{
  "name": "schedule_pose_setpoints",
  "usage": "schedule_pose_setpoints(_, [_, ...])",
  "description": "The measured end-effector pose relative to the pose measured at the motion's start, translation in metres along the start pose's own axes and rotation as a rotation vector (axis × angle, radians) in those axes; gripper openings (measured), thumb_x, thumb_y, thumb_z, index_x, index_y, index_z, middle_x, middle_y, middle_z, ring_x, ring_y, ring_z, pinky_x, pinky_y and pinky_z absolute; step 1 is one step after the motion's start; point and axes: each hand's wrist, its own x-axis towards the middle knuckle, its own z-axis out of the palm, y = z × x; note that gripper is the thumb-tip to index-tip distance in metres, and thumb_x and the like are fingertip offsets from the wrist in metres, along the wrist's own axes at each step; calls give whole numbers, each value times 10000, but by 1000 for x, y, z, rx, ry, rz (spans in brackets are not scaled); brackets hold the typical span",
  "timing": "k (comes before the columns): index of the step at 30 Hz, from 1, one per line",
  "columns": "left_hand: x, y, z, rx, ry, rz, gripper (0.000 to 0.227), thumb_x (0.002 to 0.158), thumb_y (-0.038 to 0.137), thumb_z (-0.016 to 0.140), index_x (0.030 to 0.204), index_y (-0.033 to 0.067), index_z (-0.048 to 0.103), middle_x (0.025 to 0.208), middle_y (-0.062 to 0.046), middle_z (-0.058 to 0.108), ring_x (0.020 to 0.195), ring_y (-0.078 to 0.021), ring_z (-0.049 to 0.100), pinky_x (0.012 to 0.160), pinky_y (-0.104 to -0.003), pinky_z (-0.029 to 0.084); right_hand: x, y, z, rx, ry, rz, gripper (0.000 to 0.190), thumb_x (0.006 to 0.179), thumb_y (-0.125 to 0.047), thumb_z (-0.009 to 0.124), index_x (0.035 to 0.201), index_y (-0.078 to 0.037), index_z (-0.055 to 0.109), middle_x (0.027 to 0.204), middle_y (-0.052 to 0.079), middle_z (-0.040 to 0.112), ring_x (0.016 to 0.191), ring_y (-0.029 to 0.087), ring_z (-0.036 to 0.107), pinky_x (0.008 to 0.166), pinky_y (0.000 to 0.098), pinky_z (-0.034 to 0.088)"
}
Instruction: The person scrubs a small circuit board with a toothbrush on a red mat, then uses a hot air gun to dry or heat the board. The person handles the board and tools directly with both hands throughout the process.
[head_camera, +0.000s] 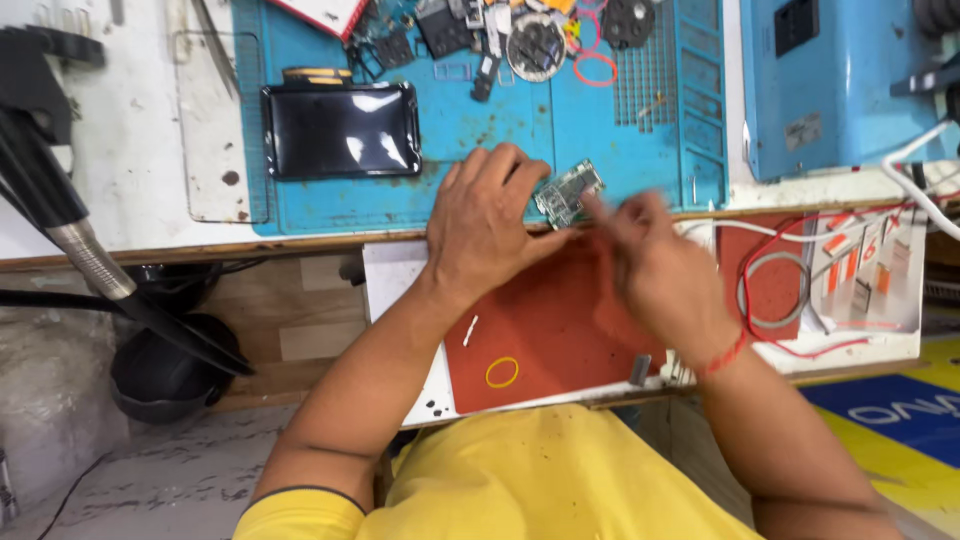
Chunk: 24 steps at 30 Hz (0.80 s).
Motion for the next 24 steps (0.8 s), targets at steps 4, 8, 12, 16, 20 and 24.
schedule_pose_setpoints(4, [-1, 4, -2, 1, -27, -16, 478, 629, 372, 942, 991, 134, 739, 997, -36, 584, 964, -256, 581, 840, -423, 477, -14, -8, 3, 40, -64, -56, 529, 900, -53, 605, 1400, -223, 639, 1045, 113, 607, 613, 345, 643, 513, 465, 529])
schedule_pose_setpoints(8, [0, 3, -1, -13, -26, 7, 477, 638, 383, 946, 990, 136, 740, 994, -40, 579, 956, -261, 574, 833, -428, 475, -14, 7, 2, -6, -42, 36, 524, 940, -46, 588, 1435, -219, 604, 1118, 124, 612, 642, 374, 646, 540, 478, 532])
schedule_pose_setpoints(12, [4, 3, -7, 5, -51, -1, 461, 649, 387, 950, 968, 136, 734, 984, -46, 576, 944, -264, 571, 817, -431, 473, -14, 8, 2, 65, -10, -25, 593, 902, 2, 550, 1472, -164, 568, 1150, 183, 581, 728, 399, 653, 570, 481, 545])
schedule_pose_setpoints(16, [4, 3, -4, 1, -3, 27, 481, 631, 368, 941, 990, 126, 731, 1008, -52, 585, 967, -276, 576, 825, -431, 477, -6, 7, 8, 108, -88, 20, 596, 900, 24, 537, 1469, -150, 568, 1113, 189, 566, 703, 394, 653, 565, 492, 542])
schedule_pose_setpoints(20, [2, 5, -2, -23, -31, -33, 494, 620, 400, 951, 929, 105, 703, 982, -51, 585, 959, -281, 580, 840, -434, 484, -11, 0, 3, 102, -76, 28, 523, 927, -34, 586, 1429, -182, 592, 1064, 149, 594, 646, 377, 642, 535, 493, 526])
schedule_pose_setpoints(24, [3, 4, -3, 9, -39, -32, 491, 608, 365, 954, 944, 102, 709, 988, -49, 597, 962, -284, 586, 841, -433, 485, -20, -1, 7, 145, -28, -73, 533, 898, -17, 606, 1413, -158, 609, 1049, 144, 604, 676, 358, 644, 537, 470, 531])
